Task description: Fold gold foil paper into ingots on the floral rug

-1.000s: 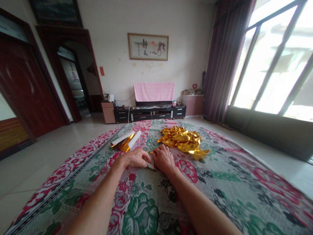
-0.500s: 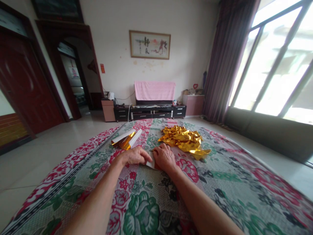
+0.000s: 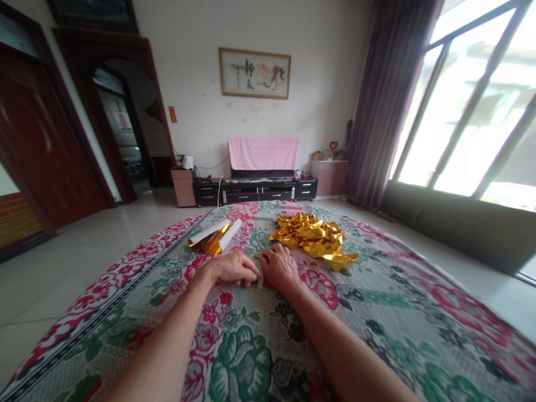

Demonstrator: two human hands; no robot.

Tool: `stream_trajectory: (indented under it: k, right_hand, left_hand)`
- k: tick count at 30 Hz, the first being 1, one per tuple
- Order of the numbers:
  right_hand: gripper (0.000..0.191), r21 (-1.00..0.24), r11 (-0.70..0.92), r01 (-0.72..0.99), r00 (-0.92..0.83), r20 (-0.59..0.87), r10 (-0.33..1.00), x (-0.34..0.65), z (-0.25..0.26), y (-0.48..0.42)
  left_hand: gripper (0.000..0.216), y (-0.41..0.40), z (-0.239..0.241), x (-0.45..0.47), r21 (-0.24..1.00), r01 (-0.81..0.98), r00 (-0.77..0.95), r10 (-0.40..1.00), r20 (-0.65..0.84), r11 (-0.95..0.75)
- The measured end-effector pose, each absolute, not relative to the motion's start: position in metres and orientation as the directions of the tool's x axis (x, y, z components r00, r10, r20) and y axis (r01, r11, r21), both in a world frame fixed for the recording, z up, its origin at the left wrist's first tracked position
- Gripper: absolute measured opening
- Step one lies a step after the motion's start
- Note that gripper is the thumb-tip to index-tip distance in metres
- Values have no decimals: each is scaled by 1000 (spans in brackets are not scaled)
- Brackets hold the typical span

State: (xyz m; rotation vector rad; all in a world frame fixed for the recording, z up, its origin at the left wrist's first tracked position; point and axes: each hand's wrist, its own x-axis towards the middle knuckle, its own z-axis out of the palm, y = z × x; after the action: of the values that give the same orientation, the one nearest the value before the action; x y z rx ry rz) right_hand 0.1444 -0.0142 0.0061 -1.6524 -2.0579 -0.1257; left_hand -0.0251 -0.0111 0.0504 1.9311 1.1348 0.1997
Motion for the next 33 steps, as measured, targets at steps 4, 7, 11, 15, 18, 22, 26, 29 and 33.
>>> stream_trajectory:
  k: [4, 7, 11, 15, 18, 22, 26, 29, 33]
  right_hand:
    - [30, -202, 262, 944, -161, 410, 898, 143, 9, -15]
    - [31, -182, 274, 944, -187, 387, 903, 143, 11, -16]
    - [32, -188, 274, 943, -184, 391, 902, 144, 10, -16]
    - [31, -205, 273, 940, -177, 391, 903, 145, 8, -15]
    - [31, -215, 274, 937, -174, 394, 903, 145, 8, -15]
    - [30, -219, 279, 935, -179, 386, 905, 146, 9, -16]
    - [28, -231, 283, 931, -176, 394, 902, 146, 9, -16]
    - [29, -230, 274, 934, -167, 397, 902, 145, 7, -15]
    - [32, -221, 281, 934, -173, 409, 896, 146, 4, -13]
  left_hand:
    - [29, -13, 53, -20, 721, 643, 598, 757, -263, -258]
    - [27, -12, 51, -18, 711, 657, 573, 779, -256, -249]
    - [29, -7, 44, -18, 681, 675, 546, 813, -202, -283]
    - [27, -4, 41, -19, 599, 683, 551, 833, -48, -418]
    - [24, -3, 43, -19, 537, 675, 580, 814, 37, -506]
    - [19, -4, 44, -18, 550, 648, 591, 803, 74, -528]
    - [19, -5, 43, -18, 586, 643, 557, 826, 83, -493]
    - [18, -4, 41, -18, 590, 641, 562, 824, 75, -491]
    - [16, 1, 37, -18, 578, 604, 636, 769, 64, -548]
